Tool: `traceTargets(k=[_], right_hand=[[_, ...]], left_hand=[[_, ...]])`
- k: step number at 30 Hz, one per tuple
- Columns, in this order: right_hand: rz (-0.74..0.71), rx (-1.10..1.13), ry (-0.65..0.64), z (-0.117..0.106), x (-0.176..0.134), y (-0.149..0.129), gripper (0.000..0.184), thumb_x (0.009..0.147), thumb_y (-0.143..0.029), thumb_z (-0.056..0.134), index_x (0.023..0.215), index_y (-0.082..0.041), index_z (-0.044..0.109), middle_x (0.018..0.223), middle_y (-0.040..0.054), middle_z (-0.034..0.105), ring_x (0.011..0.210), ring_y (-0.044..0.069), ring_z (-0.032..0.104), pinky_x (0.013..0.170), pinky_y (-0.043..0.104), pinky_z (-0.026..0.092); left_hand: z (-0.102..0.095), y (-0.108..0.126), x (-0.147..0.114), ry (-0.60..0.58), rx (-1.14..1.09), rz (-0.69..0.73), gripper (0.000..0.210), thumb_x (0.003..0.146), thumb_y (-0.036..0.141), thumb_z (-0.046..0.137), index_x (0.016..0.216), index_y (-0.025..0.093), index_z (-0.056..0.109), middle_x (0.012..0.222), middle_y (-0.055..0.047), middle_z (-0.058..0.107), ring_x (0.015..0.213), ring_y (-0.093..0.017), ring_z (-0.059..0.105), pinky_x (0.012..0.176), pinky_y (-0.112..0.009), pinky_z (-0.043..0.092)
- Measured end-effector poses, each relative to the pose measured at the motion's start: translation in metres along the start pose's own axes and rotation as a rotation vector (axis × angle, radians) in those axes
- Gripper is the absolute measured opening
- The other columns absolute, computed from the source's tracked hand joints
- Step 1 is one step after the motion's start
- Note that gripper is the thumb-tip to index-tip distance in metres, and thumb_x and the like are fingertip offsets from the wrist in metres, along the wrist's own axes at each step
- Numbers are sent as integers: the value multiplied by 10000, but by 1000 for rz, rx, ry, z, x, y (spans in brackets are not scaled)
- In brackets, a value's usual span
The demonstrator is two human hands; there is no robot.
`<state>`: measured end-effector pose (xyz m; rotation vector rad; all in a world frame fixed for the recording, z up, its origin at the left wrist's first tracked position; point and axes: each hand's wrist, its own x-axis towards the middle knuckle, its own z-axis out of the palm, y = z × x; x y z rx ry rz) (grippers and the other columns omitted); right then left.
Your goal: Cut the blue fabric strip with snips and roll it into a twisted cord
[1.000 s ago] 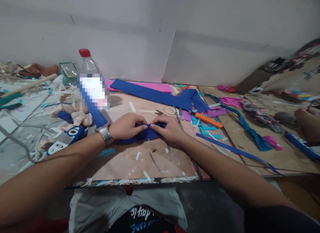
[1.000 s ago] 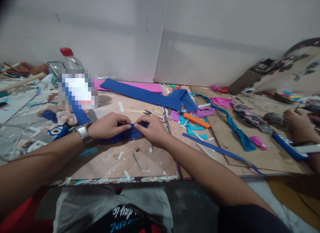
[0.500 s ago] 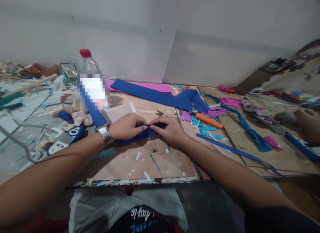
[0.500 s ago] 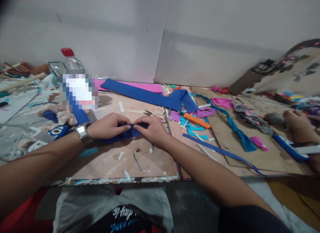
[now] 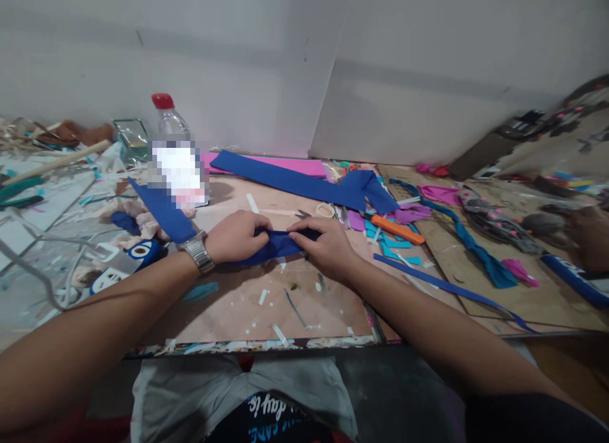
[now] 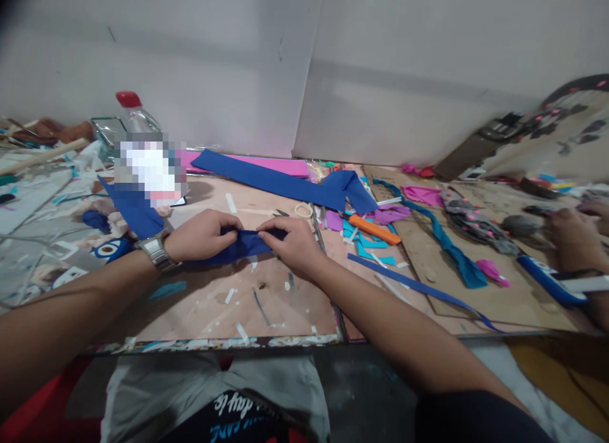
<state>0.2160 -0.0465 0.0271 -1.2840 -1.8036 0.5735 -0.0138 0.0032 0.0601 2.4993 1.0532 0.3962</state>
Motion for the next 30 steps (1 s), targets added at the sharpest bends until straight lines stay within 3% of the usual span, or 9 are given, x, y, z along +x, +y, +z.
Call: traceTargets(k=[8, 16, 30], right_hand=[[80, -1, 71, -3, 5, 2, 147, 849, -293, 735, 923, -211, 831, 922, 61, 822, 875, 227, 748, 828, 335, 558], [101, 10, 134, -9, 13, 9, 153, 826, -310, 737, 900, -207, 824, 956, 69, 822, 929, 245, 745, 884, 369, 552], [183, 2, 229, -24, 25, 28, 211, 798, -349, 754, 909, -184, 822, 928, 64, 820, 896, 245, 730, 882, 378, 547]], left_hand=[[-2, -2, -1, 113, 268, -77, 336, 881, 290, 502, 1004, 203, 803, 948, -110, 809, 853, -295, 728, 714, -363, 473], [-7, -6, -1, 202, 475, -161, 296, 877, 292, 491, 925, 215, 773, 833, -108, 776, 780, -286, 717, 623, -351, 423], [-16, -18, 2, 177, 547, -228, 334, 891, 285, 449, 981, 190, 757, 894, -163, 757, 850, -374, 722, 626, -401, 453]])
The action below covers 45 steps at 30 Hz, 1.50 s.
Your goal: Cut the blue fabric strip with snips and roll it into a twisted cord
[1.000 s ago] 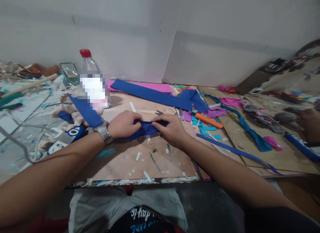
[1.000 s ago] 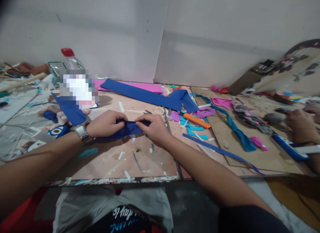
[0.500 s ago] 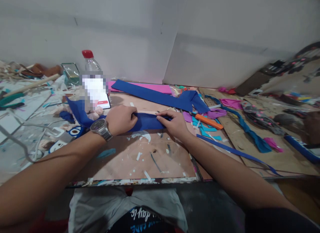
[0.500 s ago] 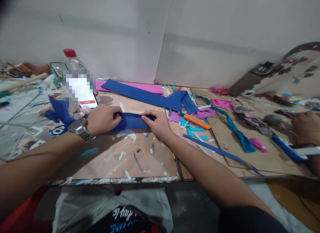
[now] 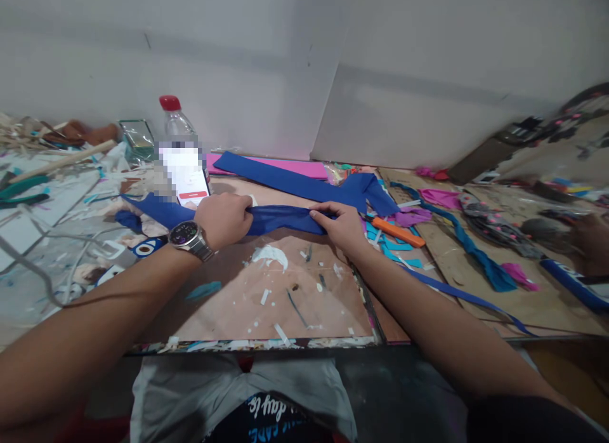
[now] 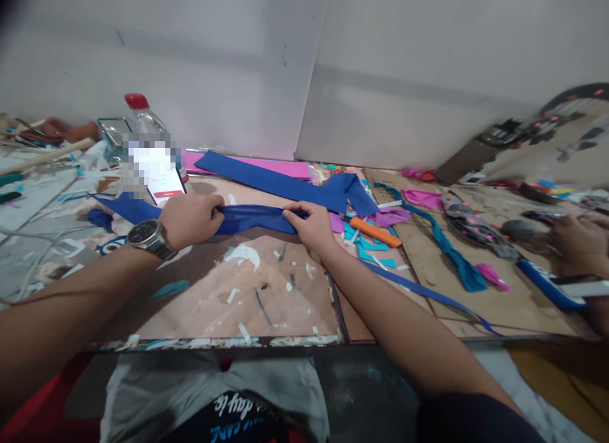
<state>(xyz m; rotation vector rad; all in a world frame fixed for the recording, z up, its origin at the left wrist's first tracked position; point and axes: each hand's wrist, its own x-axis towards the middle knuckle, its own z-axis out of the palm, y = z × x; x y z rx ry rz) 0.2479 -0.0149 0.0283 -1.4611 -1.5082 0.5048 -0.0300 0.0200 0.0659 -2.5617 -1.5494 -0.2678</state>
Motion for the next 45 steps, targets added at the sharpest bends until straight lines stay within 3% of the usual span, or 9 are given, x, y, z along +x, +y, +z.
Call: traceTargets(k=[6, 11, 18, 22, 28, 37, 45], right_hand=[[-65, -25, -76, 9, -14, -6, 156, 834, -300, 738, 917, -196, 819, 990, 66, 821, 960, 247, 744, 924, 377, 539], [-56, 19, -161, 16, -29, -15, 137, 864, -287, 738, 931, -203, 822, 931, 54, 823, 887, 227, 760, 851, 343, 568], [-118, 70, -307, 20, -42, -18, 104, 896, -251, 734, 955, -224, 815, 933, 41, 822, 864, 198, 769, 818, 303, 588], [-149, 95, -324, 23, -44, -19, 93, 898, -242, 740, 958, -223, 809, 920, 44, 821, 842, 197, 770, 800, 298, 594], [-197, 65, -293, 26, -43, -17, 85, 890, -227, 744, 950, -211, 802, 911, 50, 819, 837, 198, 770, 810, 299, 598], [-353, 56, -279, 29, -38, -17, 91, 891, -200, 739, 943, -219, 810, 929, 51, 825, 850, 197, 773, 838, 319, 596], [-345, 88, -254, 27, -36, -16, 110, 888, -184, 737, 944, -221, 824, 931, 50, 826, 847, 191, 771, 824, 313, 595]], left_hand=[[6, 4, -3, -20, -82, 75, 334, 870, 287, 492, 1114, 206, 706, 992, -128, 778, 888, -342, 734, 670, -387, 464], [7, 18, -10, -83, -224, 215, 357, 871, 286, 515, 1173, 200, 683, 1043, -104, 779, 928, -307, 728, 781, -399, 490], [5, 39, -19, -196, -449, 361, 237, 948, 358, 529, 1003, 197, 694, 929, -58, 751, 842, -249, 702, 742, -360, 460], [8, 42, -21, -231, -492, 332, 311, 1015, 353, 448, 909, 199, 697, 860, -49, 747, 780, -221, 685, 695, -336, 415], [9, 37, -17, -248, -545, 242, 311, 1000, 363, 497, 984, 212, 768, 872, -51, 780, 784, -218, 683, 699, -317, 394], [3, 32, -15, -270, -610, 254, 317, 1000, 341, 504, 963, 195, 783, 878, -57, 790, 732, -187, 662, 671, -299, 383], [11, 28, -13, -183, -551, 273, 308, 978, 330, 526, 1024, 195, 799, 951, -74, 807, 834, -218, 713, 739, -308, 434]])
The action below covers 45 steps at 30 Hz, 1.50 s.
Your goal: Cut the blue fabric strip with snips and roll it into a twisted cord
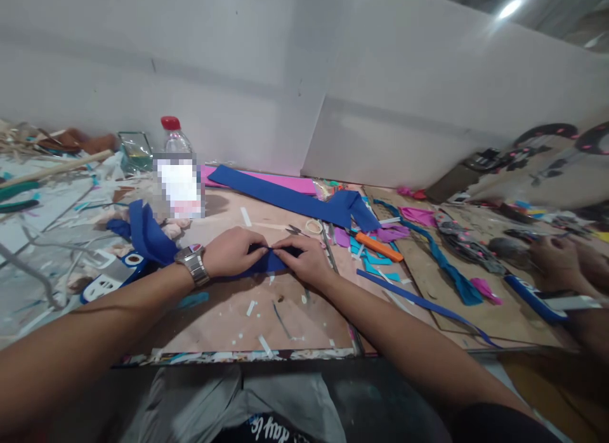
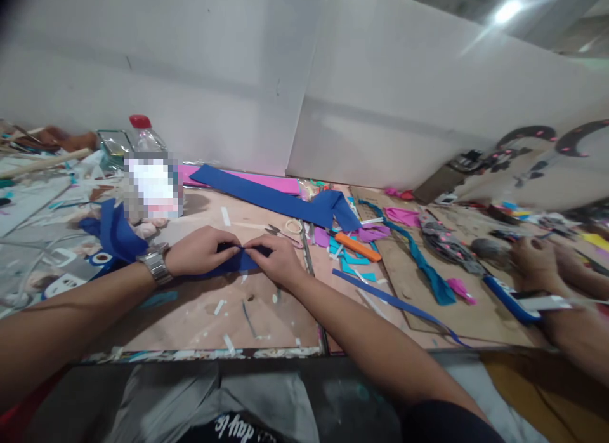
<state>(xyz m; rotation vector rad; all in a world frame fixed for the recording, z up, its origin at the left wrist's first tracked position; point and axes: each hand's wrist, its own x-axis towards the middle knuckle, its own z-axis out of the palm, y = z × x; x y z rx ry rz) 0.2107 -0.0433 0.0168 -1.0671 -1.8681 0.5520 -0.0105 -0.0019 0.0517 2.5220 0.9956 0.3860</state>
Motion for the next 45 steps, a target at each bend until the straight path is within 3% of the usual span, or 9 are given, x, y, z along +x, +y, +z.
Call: traceTargets(k=[5, 12, 20, 27, 31, 35, 45], right_hand=[[-18, 4, -24, 1, -1, 2, 113, 890, -180, 739, 956, -220, 822, 928, 49, 822, 835, 186, 767, 811, 307, 586], [-97, -32, -51, -1, -1, -1, 103, 902, -179, 725, 948, -209, 812, 923, 55, 816, 848, 187, 757, 815, 310, 572], [-23, -21, -70, 1, -2, 0, 147, 906, -192, 687, 972, -227, 814, 961, 45, 828, 882, 201, 775, 875, 339, 595], [-40, -9, -50, 0, 0, -2, 134, 893, -177, 702, 944, -217, 820, 932, 48, 826, 859, 190, 769, 835, 309, 584], [-66, -25, -43, 0, 0, 0, 119, 902, -198, 708, 947, -211, 817, 930, 55, 826, 850, 190, 767, 832, 314, 585], [-52, -14, -48, 0, 0, 0, 109, 899, -216, 716, 951, -218, 812, 947, 56, 828, 861, 198, 774, 838, 320, 594], [-14, -27, -38, -1, -2, -2, 99, 888, -226, 728, 951, -222, 805, 930, 42, 826, 846, 199, 772, 825, 317, 593]], left_hand=[[0, 2, 1, -35, -65, -1, 303, 951, 292, 519, 1019, 183, 794, 939, -61, 802, 800, -196, 697, 725, -292, 441], [-10, 2, 0, -171, -148, -75, 305, 872, 239, 494, 977, 187, 776, 855, -27, 768, 727, -182, 653, 682, -282, 436], [-16, 7, -1, -220, -91, -64, 302, 841, 192, 440, 891, 177, 737, 826, -32, 751, 722, -185, 631, 679, -293, 423], [-17, 6, -2, -188, -61, -69, 253, 844, 189, 428, 877, 183, 679, 855, -45, 718, 781, -206, 623, 723, -312, 431], [-15, 8, -2, -158, -128, -49, 291, 943, 295, 414, 940, 179, 681, 923, -52, 717, 834, -209, 623, 767, -323, 428], [-10, 9, -1, -103, -149, -50, 424, 1028, 434, 365, 881, 170, 662, 856, -51, 690, 787, -197, 599, 723, -315, 408], [-6, 11, -1, -77, -206, -15, 406, 1027, 445, 428, 891, 168, 692, 812, -31, 689, 736, -177, 585, 676, -294, 385]])
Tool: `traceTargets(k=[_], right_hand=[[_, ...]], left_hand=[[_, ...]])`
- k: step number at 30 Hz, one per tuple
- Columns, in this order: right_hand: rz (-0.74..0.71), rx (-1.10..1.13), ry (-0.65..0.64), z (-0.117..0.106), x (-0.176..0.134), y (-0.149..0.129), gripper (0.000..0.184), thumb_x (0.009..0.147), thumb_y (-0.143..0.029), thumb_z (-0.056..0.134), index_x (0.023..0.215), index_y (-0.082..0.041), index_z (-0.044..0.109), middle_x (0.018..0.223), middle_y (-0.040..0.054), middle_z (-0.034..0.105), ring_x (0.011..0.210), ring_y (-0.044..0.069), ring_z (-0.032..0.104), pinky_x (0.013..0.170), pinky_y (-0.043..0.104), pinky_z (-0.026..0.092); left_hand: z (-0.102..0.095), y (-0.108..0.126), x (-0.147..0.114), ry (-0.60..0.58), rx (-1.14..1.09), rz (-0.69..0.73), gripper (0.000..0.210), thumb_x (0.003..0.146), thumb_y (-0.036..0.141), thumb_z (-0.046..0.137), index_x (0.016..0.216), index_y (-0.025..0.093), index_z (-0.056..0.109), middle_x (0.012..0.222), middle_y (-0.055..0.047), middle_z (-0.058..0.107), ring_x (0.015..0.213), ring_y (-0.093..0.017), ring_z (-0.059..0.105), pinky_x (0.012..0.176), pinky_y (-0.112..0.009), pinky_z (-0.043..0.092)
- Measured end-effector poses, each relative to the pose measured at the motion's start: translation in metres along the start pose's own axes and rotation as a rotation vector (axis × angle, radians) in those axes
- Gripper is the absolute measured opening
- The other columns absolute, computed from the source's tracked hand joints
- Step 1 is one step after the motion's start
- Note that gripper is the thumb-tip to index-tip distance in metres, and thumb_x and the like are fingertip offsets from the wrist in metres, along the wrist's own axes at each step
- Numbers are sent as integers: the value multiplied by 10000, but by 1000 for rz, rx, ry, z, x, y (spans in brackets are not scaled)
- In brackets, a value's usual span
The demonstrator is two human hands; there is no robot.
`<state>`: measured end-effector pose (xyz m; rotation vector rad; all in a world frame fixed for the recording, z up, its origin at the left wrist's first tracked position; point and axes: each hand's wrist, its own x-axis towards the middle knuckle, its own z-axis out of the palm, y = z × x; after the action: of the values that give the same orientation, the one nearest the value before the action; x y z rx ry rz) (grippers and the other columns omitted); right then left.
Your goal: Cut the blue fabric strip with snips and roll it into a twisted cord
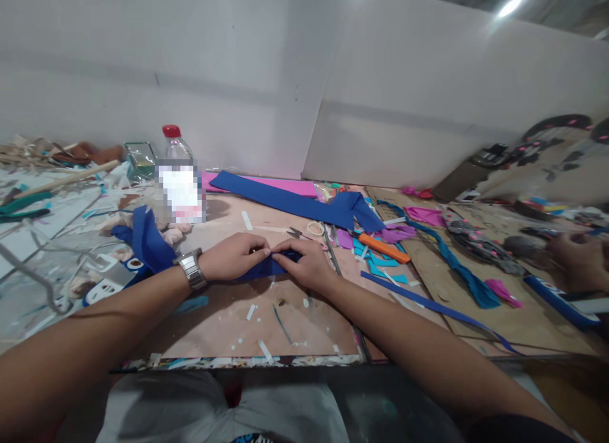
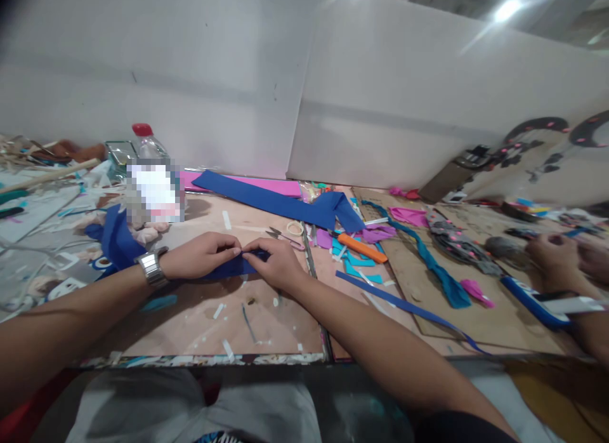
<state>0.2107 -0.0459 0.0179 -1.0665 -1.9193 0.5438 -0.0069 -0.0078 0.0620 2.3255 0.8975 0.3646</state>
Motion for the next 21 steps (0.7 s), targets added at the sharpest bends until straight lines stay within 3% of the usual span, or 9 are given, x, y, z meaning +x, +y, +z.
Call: traceTargets(k=[9, 21], right_hand=[[-11, -60, -11, 0, 0, -2, 86, 899, -214, 718, 942, -218, 792, 937, 39, 818, 857, 195, 755, 848, 320, 569], [105, -21, -41, 2, 2, 1, 82, 895, -163, 661, 918, -193, 734, 909, 29, 771, 864, 187, 692, 855, 307, 517]], left_hand=[[1, 2, -2, 46, 42, -4, 295, 991, 370, 505, 935, 179, 724, 863, -35, 744, 750, -176, 628, 695, -291, 396], [16, 2, -4, 128, 438, 46, 335, 1068, 378, 409, 973, 211, 684, 921, -55, 750, 830, -211, 677, 700, -308, 402]])
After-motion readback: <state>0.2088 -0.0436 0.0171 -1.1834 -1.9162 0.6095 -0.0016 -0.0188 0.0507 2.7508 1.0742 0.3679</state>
